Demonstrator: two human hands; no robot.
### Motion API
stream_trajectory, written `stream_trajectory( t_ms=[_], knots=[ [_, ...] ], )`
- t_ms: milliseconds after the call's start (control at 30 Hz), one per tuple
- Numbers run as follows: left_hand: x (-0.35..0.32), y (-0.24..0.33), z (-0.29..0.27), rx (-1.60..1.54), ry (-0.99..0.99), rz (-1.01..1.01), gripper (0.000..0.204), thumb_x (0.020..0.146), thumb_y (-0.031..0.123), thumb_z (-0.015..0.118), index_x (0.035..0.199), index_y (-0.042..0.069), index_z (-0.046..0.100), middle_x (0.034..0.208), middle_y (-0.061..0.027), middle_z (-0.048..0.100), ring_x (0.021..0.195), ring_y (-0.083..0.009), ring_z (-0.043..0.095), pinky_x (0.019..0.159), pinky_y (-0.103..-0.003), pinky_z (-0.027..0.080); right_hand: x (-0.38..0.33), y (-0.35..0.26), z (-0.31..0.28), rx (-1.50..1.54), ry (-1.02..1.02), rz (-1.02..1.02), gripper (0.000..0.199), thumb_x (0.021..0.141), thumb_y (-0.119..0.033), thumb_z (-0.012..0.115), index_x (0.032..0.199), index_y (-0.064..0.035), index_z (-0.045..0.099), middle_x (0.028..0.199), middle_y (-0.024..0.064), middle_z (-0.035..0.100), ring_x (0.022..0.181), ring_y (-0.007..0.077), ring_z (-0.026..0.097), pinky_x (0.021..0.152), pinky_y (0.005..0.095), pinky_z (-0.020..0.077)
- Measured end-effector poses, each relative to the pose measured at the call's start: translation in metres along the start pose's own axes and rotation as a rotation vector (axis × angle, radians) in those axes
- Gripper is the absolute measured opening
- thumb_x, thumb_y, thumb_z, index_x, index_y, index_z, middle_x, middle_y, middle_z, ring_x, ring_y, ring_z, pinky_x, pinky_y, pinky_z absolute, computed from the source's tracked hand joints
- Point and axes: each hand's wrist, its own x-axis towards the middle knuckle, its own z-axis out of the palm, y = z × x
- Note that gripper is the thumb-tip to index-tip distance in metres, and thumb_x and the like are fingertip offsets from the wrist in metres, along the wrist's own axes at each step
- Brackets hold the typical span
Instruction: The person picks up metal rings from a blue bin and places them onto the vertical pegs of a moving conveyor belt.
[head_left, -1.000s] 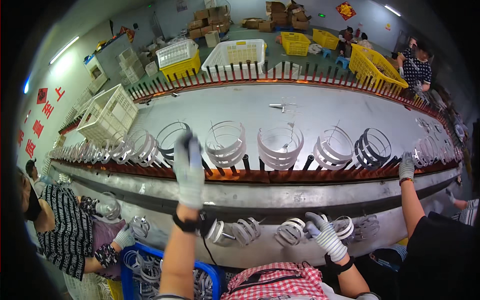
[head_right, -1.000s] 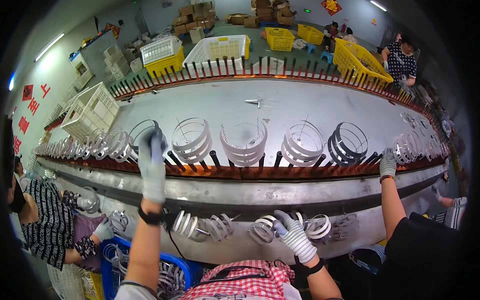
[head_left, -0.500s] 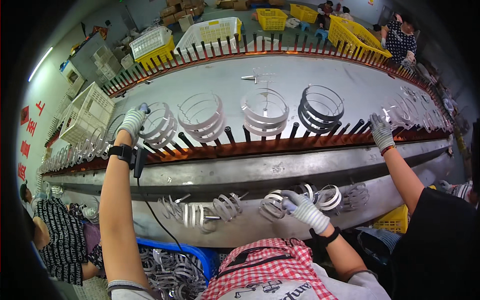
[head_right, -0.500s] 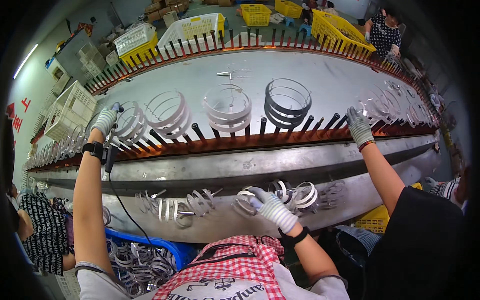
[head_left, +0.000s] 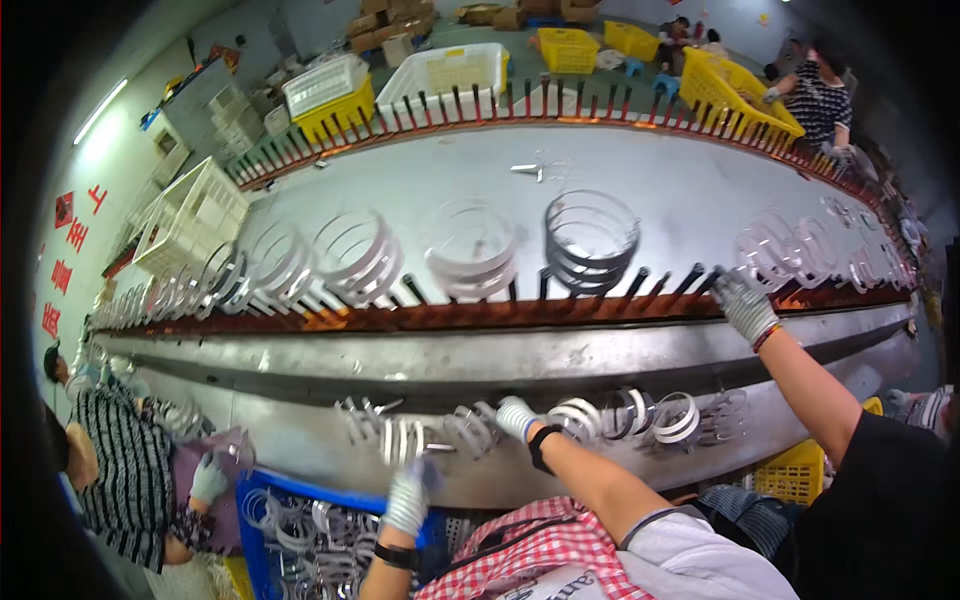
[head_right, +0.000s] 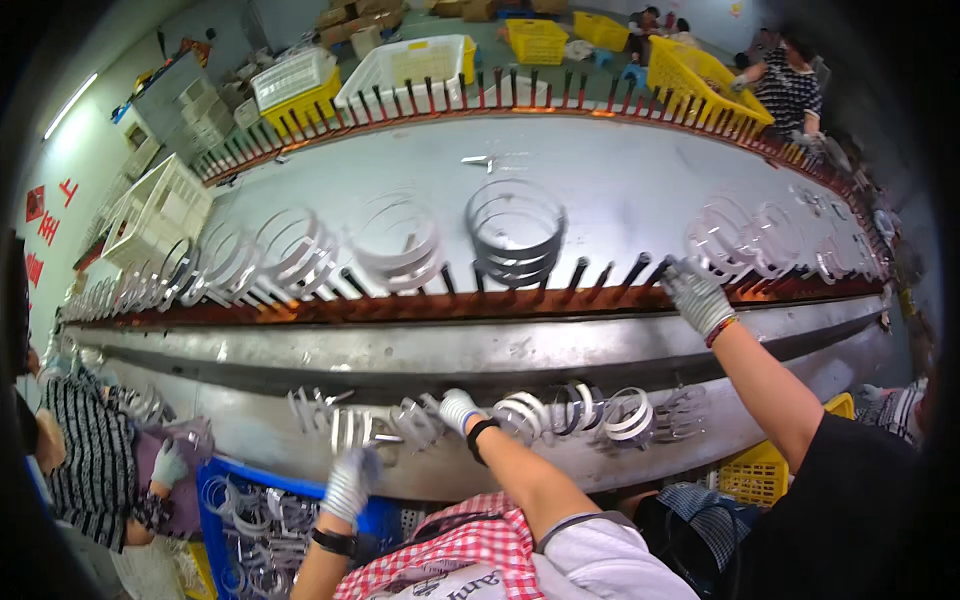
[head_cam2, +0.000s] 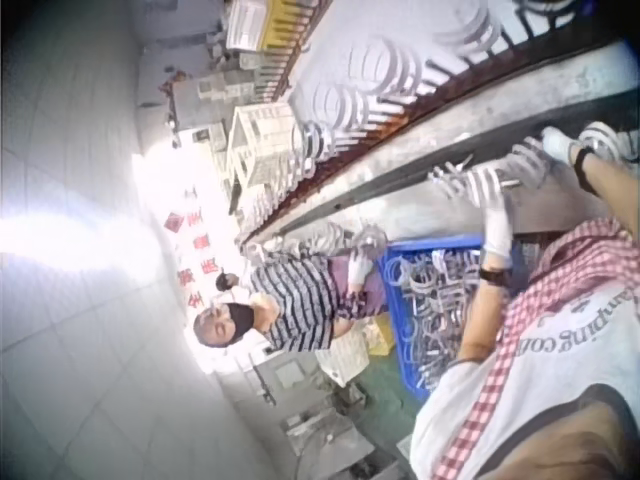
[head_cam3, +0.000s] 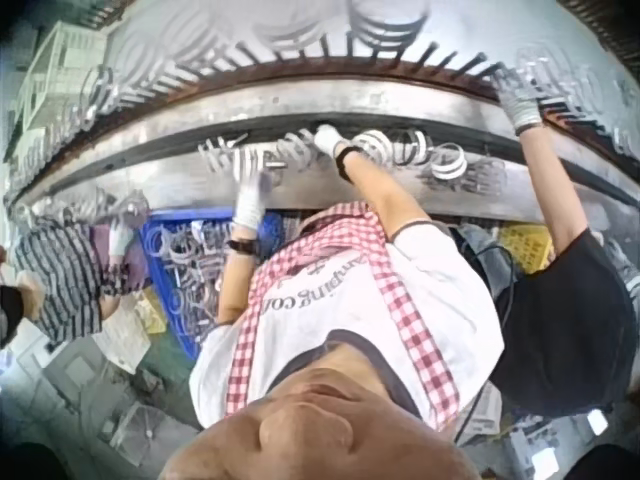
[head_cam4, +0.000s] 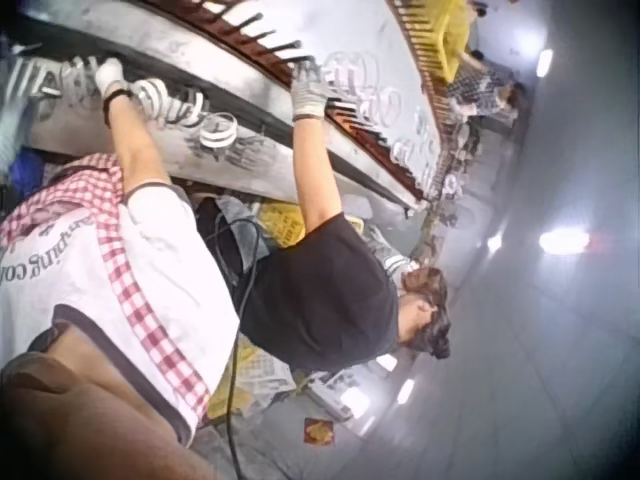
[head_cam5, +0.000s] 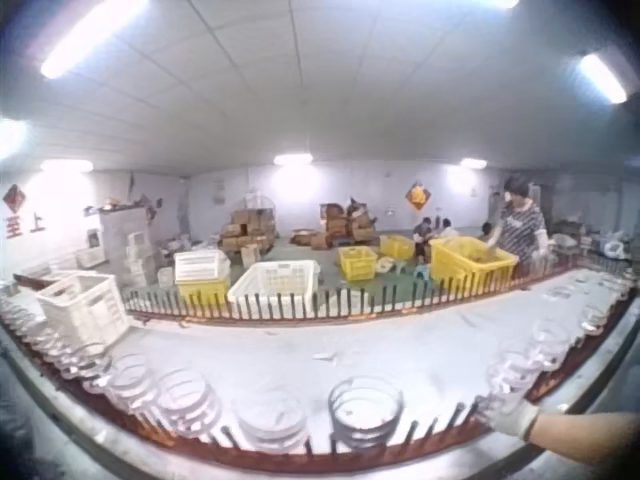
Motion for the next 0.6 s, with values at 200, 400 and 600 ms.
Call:
stream_trajectory(
  t_ms=[200, 400, 600],
  knots=[
    [0.046, -0.109, -0.009, -0.568, 0.276, -0.320, 0.019, 0.085, 0.020, 0.058, 0.101, 0.014, 0.052, 0.087, -0.0042, 0.059, 0.074, -0.0193, 0.059, 0.061, -0.033, 0.052, 0.016, -0.001, 0.043, -0.022, -0.107, 0.032, 0.040, 0.082, -0.034, 0.055, 0.108, -0.0048, 0.060, 0.108, 0.0192, 0.060, 0.103, 0.0323, 0.057, 0.087, 0.0399, 0.0455],
    [0.106, -0.102, 0.028, -0.774, -0.017, -0.271, 0.020, 0.089, 0.031, 0.050, 0.101, 0.016, 0.055, 0.097, -0.0011, 0.061, 0.084, -0.0169, 0.058, 0.070, -0.029, 0.047, -0.027, 0.015, 0.024, -0.253, -0.104, 0.035, 0.032, 0.081, -0.015, 0.045, 0.104, -0.0014, 0.063, 0.112, 0.0201, 0.058, 0.102, 0.0327, 0.057, 0.088, 0.0402, 0.0455],
    [0.142, -0.125, -0.062, -0.797, -0.027, -0.213, 0.023, 0.084, 0.041, 0.058, 0.082, 0.018, 0.059, 0.071, 0.0000, 0.060, 0.062, -0.0187, 0.056, 0.058, -0.032, 0.047, -0.126, -0.051, -0.079, 0.293, -0.441, -0.028, 0.027, 0.080, -0.011, 0.054, 0.106, -0.0075, 0.059, 0.079, 0.0077, 0.061, 0.070, 0.0172, 0.055, 0.067, 0.0339, 0.0464]
  ],
)
